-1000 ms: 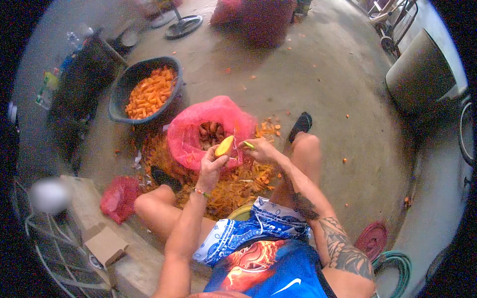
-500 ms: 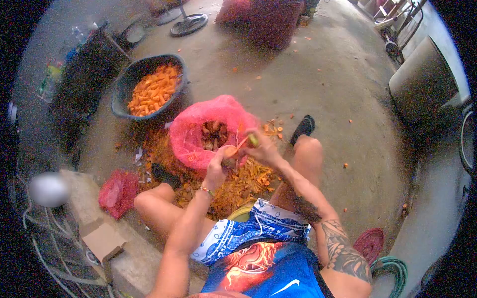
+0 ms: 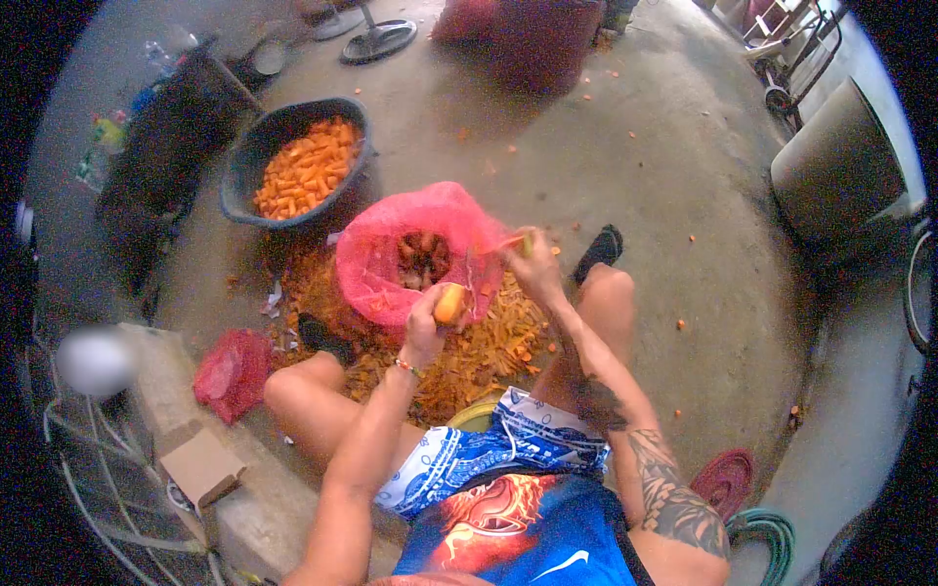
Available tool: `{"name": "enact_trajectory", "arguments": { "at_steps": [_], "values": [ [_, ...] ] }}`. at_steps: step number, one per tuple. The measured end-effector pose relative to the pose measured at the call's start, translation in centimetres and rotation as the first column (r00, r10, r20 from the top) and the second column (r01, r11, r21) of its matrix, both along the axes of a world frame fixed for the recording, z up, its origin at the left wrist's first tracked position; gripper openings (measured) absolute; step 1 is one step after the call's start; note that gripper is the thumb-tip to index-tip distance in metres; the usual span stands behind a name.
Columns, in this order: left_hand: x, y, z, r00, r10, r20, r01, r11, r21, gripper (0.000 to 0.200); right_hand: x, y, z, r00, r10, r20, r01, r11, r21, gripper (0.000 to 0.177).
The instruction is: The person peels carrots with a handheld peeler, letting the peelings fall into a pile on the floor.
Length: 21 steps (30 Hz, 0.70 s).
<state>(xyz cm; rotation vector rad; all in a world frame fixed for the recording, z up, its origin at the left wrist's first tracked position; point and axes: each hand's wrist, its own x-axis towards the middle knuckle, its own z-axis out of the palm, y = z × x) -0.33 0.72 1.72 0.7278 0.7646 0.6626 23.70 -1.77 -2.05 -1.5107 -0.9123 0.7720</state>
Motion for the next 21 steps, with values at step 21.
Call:
{"name": "enact_trajectory", "arguments": {
  "at_steps": [21],
  "values": [
    [0.2,-0.3,-1.7,0.996,0.025,-0.082,-0.019,0.998,0.067,0.039,-3.2,-3.3,3.2,0.815,0.153,0.559,-0.231,0.97,0.072,0.037]
  ]
}}
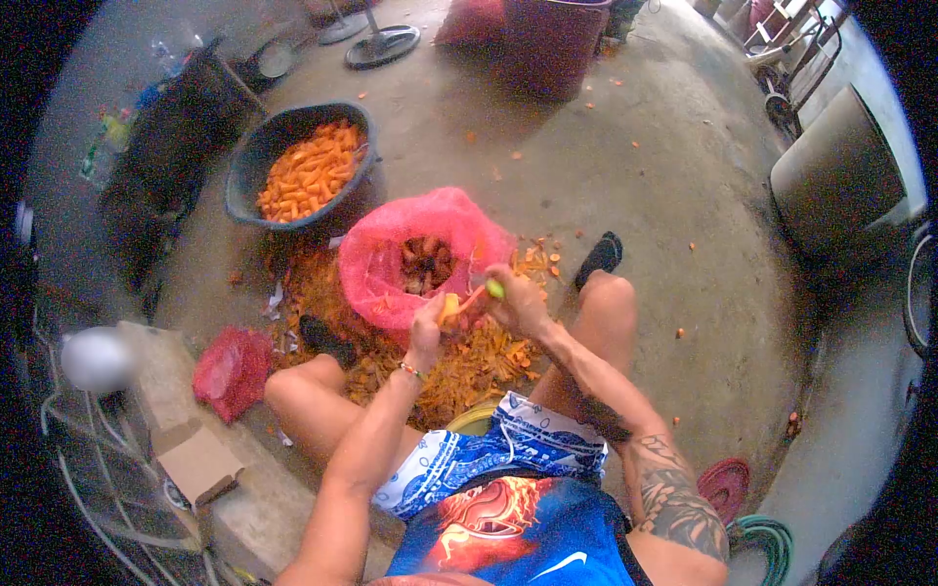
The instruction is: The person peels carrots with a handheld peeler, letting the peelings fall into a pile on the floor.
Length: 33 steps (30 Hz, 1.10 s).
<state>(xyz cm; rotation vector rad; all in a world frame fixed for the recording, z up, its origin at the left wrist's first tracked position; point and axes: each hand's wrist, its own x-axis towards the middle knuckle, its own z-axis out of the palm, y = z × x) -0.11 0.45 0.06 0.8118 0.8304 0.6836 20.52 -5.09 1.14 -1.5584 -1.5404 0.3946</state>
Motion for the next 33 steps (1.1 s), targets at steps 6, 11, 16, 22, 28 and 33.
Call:
{"name": "enact_trajectory", "arguments": {
  "at_steps": [6,11,16,22,28,33],
  "values": [
    [0.3,-0.4,1.9,0.975,0.182,0.131,-0.125,0.926,-0.357,0.043,-0.1,0.0,1.6,1.0,0.018,0.022,-0.017,0.997,-0.07,0.035],
    [-0.2,-0.1,-0.1,0.992,0.062,0.113,-0.041,0.984,-0.173,0.047,1.2,1.5,-2.0,0.939,-0.321,-0.122,0.317,0.947,-0.052,0.044],
    [0.1,0.0,0.8,0.998,0.045,0.044,-0.038,0.988,-0.148,0.046,-0.7,-0.3,1.4,0.996,-0.067,-0.064,0.063,0.996,-0.06,0.043],
    [0.6,-0.4,1.4,0.994,0.111,0.017,-0.109,0.988,-0.105,0.048,-0.4,-0.4,1.9,1.0,-0.001,-0.001,0.001,0.999,-0.053,0.043],
    [0.2,-0.3,1.3,0.994,0.101,0.047,-0.096,0.99,-0.106,0.043,-0.1,0.7,0.9,0.994,-0.109,-0.01,0.108,0.993,-0.04,0.046],
    [0.5,0.2,0.1,0.997,0.057,0.054,-0.056,0.998,-0.019,0.046,-0.2,0.9,0.9,0.99,-0.121,-0.066,0.115,0.989,-0.089,0.043]
  ]
}}
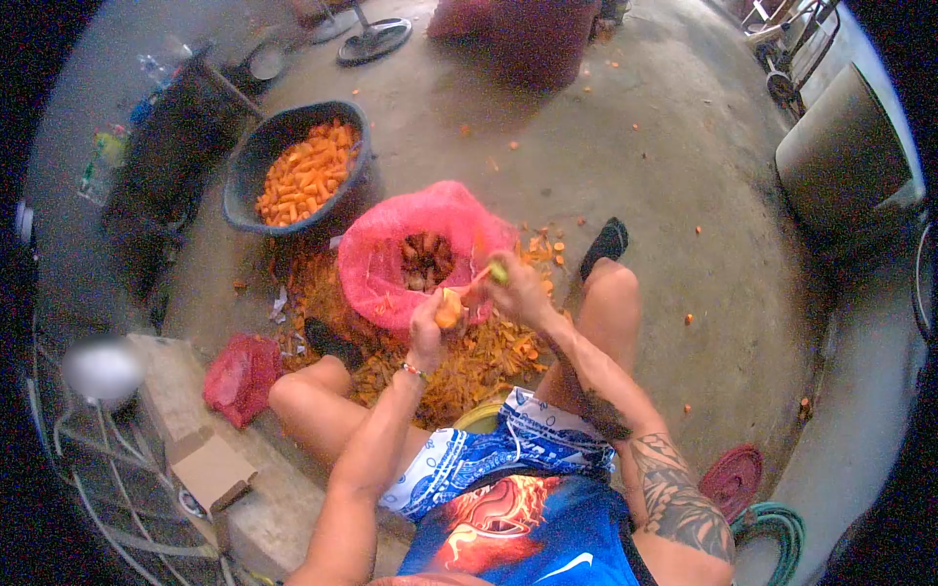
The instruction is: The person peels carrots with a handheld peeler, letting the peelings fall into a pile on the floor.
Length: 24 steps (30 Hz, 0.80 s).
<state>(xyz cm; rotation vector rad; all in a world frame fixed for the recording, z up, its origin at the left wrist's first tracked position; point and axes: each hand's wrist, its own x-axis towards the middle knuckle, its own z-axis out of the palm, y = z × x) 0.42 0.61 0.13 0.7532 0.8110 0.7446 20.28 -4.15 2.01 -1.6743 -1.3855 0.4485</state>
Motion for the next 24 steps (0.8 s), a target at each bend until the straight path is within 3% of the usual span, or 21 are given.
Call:
{"name": "enact_trajectory", "arguments": {
  "at_steps": [1,3,5,6,8,10,12,14,17,18,21,22,24],
  "values": [
    [-0.6,0.2,0.1,0.999,-0.039,0.018,0.04,0.999,-0.02,0.046,0.8,0.7,-1.3,0.995,-0.093,-0.026,0.091,0.995,-0.051,0.042],
    [-0.8,0.0,0.5,0.997,-0.053,0.048,0.055,0.997,-0.058,0.047,2.2,1.6,-4.0,0.995,-0.079,-0.056,0.082,0.994,0.067,0.037],
    [-0.2,0.0,1.2,0.998,-0.006,0.067,0.012,0.996,-0.088,0.046,0.7,0.1,0.6,0.992,0.046,0.122,-0.054,0.997,0.059,0.033],
    [0.1,0.1,0.8,1.0,0.002,0.018,-0.001,0.998,-0.062,0.046,-0.3,-0.6,1.6,0.973,0.211,0.09,-0.223,0.963,0.15,0.028],
    [0.0,0.4,0.8,0.999,-0.039,-0.029,0.04,0.998,0.056,0.044,0.5,0.8,-2.4,0.975,0.136,-0.178,-0.123,0.989,0.08,0.033],
    [-0.8,0.4,2.6,0.994,-0.103,-0.029,0.105,0.993,0.059,0.04,1.7,2.2,-4.9,0.901,-0.107,-0.42,0.089,0.994,-0.062,0.038],
    [-0.4,0.2,2.3,0.998,-0.028,0.054,0.03,0.999,-0.038,0.037,2.2,1.9,-4.6,0.988,-0.046,-0.147,0.046,0.999,-0.006,0.033],
    [-0.2,0.4,1.7,0.998,0.011,0.066,-0.008,0.999,-0.044,0.035,0.8,0.4,-0.1,0.991,0.1,0.093,-0.108,0.99,0.085,0.028],
    [-0.2,0.4,1.3,0.991,-0.071,-0.11,0.097,0.964,0.247,0.037,0.1,0.4,-2.1,0.979,0.121,-0.161,-0.124,0.992,-0.008,0.027],
    [-0.8,0.4,1.8,0.989,-0.13,-0.068,0.137,0.985,0.102,0.037,1.5,1.3,-3.9,0.969,-0.039,-0.245,0.015,0.995,-0.098,0.029],
    [-0.5,0.5,2.0,0.999,-0.039,0.029,0.04,0.999,-0.029,0.037,2.8,2.1,-3.9,0.961,-0.089,-0.261,0.105,0.993,0.049,0.04],
    [-0.6,0.4,2.0,0.99,-0.051,0.132,0.071,0.986,-0.15,0.037,1.3,0.6,-1.2,0.997,-0.028,0.071,0.03,0.999,-0.026,0.038],
    [-0.4,0.2,2.1,0.996,-0.089,-0.027,0.09,0.993,0.07,0.039,-0.2,-0.5,-0.1,0.996,0.093,0.015,-0.092,0.995,-0.039,0.036]
  ]
}}
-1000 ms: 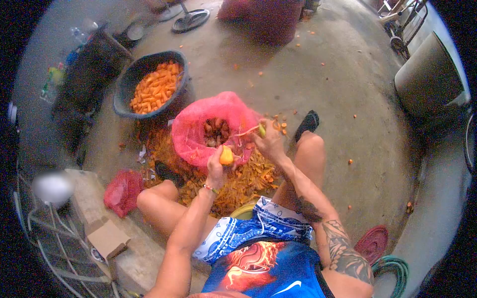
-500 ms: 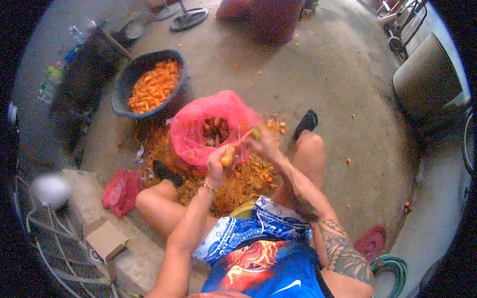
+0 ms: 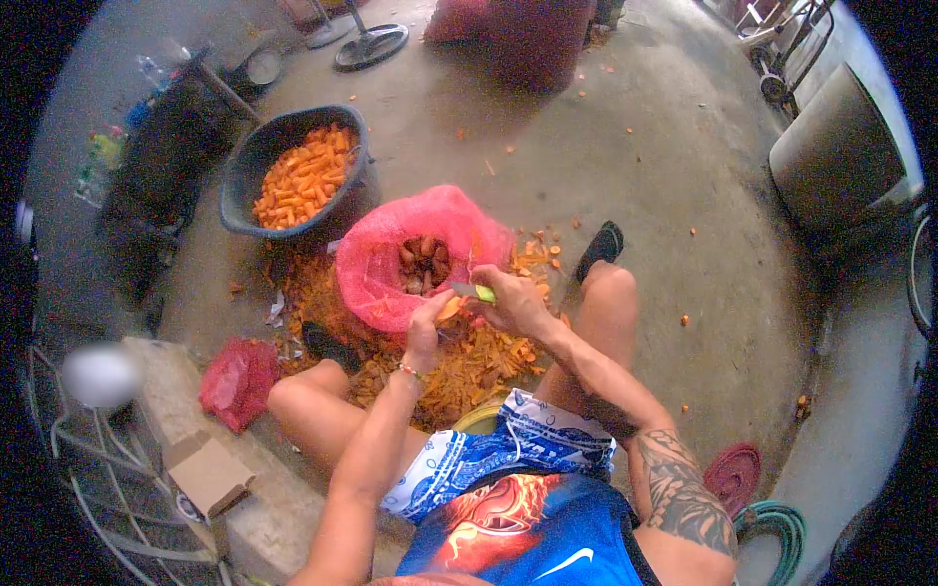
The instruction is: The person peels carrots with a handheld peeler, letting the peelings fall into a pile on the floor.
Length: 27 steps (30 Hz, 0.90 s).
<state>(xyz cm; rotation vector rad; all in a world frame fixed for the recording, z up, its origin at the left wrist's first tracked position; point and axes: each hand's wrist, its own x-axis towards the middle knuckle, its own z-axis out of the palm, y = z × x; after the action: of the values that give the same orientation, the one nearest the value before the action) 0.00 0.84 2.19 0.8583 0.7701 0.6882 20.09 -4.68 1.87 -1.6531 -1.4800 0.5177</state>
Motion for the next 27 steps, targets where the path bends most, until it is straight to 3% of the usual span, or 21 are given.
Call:
{"name": "enact_trajectory", "arguments": {
  "at_steps": [1,2,5,7,9,11,13,15,17,18,22,27],
  "values": [
    [0.1,-0.1,0.0,0.997,-0.008,-0.072,0.016,0.993,0.113,0.04,-0.2,-0.2,0.1,0.998,0.06,-0.028,-0.061,0.998,-0.009,0.035],
    [-0.5,-0.1,0.0,0.998,-0.062,-0.029,0.06,0.996,-0.066,0.04,0.8,0.9,-2.4,0.984,-0.025,-0.174,0.032,0.999,0.034,0.034],
    [-0.3,-0.2,0.3,0.995,0.026,0.095,0.003,0.957,-0.29,0.041,2.8,2.2,-3.2,0.908,-0.251,-0.336,0.247,0.967,-0.056,0.034],
    [0.7,-0.1,0.1,0.995,0.095,0.032,-0.082,0.955,-0.284,0.043,1.6,1.0,-2.2,0.998,-0.058,-0.013,0.059,0.993,0.101,0.039],
    [0.7,-0.1,-0.4,0.997,0.073,-0.028,-0.077,0.976,-0.203,0.045,-0.5,-0.8,1.8,0.99,0.137,0.019,-0.138,0.989,0.056,0.041],
    [-0.5,0.0,-1.3,0.995,-0.032,-0.097,0.027,0.998,-0.051,0.049,1.2,0.4,-1.9,0.999,-0.048,0.012,0.049,0.998,-0.039,0.044],
    [-0.5,-0.3,0.3,0.994,-0.015,-0.108,-0.002,0.988,-0.157,0.051,2.7,1.6,-2.1,0.957,-0.281,0.075,0.286,0.956,-0.064,0.041],
    [-0.4,-0.2,1.8,0.991,0.007,-0.13,-0.034,0.977,-0.212,0.05,3.1,1.0,-1.2,0.965,-0.232,0.124,0.246,0.963,-0.113,0.04],
    [-0.5,-0.1,0.8,0.998,0.049,0.039,-0.036,0.958,-0.283,0.048,2.5,0.1,-0.4,0.964,-0.158,0.212,0.191,0.97,-0.149,0.04],
    [-0.6,0.0,0.5,0.99,0.075,0.123,-0.032,0.948,-0.317,0.047,2.0,-0.4,0.2,0.984,-0.117,0.138,0.134,0.984,-0.116,0.036],
    [-0.8,0.3,0.6,0.977,0.1,0.189,-0.014,0.911,-0.413,0.042,2.0,-1.0,-1.3,0.952,0.137,0.274,-0.116,0.989,-0.092,0.032],
    [-1.2,0.8,-0.6,0.981,0.077,0.177,0.014,0.886,-0.463,0.041,-0.3,-1.3,1.9,0.954,0.126,0.271,-0.077,0.98,-0.184,0.062]
  ]
}}
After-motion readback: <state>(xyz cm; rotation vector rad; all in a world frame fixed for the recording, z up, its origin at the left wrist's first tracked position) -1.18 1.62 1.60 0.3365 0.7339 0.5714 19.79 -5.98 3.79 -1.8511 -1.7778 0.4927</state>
